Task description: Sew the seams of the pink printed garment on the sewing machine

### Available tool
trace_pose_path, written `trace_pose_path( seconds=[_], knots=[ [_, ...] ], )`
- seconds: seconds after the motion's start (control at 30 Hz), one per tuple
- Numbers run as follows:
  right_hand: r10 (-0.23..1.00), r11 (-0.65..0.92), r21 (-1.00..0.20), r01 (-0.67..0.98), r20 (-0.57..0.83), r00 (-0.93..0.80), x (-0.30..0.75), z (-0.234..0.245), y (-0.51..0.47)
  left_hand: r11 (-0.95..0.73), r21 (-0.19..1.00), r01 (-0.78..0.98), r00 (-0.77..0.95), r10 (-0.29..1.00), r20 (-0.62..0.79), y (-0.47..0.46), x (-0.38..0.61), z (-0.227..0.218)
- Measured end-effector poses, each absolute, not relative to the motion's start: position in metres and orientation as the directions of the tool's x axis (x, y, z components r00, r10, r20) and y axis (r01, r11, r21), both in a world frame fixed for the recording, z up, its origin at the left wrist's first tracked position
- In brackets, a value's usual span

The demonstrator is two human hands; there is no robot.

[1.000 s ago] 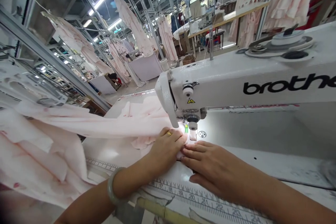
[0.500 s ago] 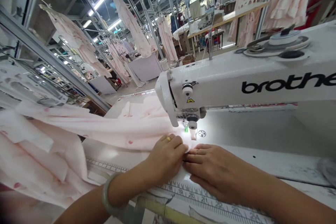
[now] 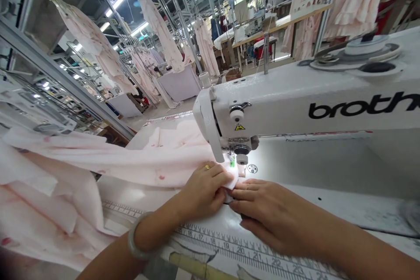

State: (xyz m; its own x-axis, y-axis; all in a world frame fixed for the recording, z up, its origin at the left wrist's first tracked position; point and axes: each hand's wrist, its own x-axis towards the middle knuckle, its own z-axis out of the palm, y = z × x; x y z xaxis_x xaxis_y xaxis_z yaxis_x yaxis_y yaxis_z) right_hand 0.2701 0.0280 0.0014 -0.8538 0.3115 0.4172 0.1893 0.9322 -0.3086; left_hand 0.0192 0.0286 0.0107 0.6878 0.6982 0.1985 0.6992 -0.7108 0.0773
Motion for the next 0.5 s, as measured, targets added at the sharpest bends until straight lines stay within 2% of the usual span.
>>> trace_pose_path(
  seconds=[0.13, 0.2, 0.27, 0.37, 0.5],
  knots=[
    [0.288, 0.950, -0.256, 0.179, 0.494, -0.821, 0.272, 0.004, 0.031, -0.684, 0.072, 0.726, 0.646, 0.714, 0.270, 0.023, 0.015, 0.011],
    [0.302, 0.940, -0.295, 0.172, 0.480, -0.824, 0.274, 0.005, 0.033, -0.697, 0.036, 0.716, 0.661, 0.694, 0.286, 0.023, 0.013, 0.011],
    [0.343, 0.909, -0.381, 0.170, 0.452, -0.824, 0.277, 0.006, 0.037, -0.720, 0.012, 0.693, 0.684, 0.664, 0.301, 0.023, 0.012, 0.010],
    [0.449, 0.841, -0.496, 0.216, 0.418, -0.789, 0.283, 0.005, 0.045, -0.739, -0.005, 0.673, 0.706, 0.641, 0.302, 0.023, 0.011, 0.008],
    [0.489, 0.839, -0.455, 0.299, 0.389, -0.780, 0.288, 0.004, 0.055, -0.746, -0.012, 0.666, 0.713, 0.632, 0.302, 0.024, 0.010, 0.006]
  ],
)
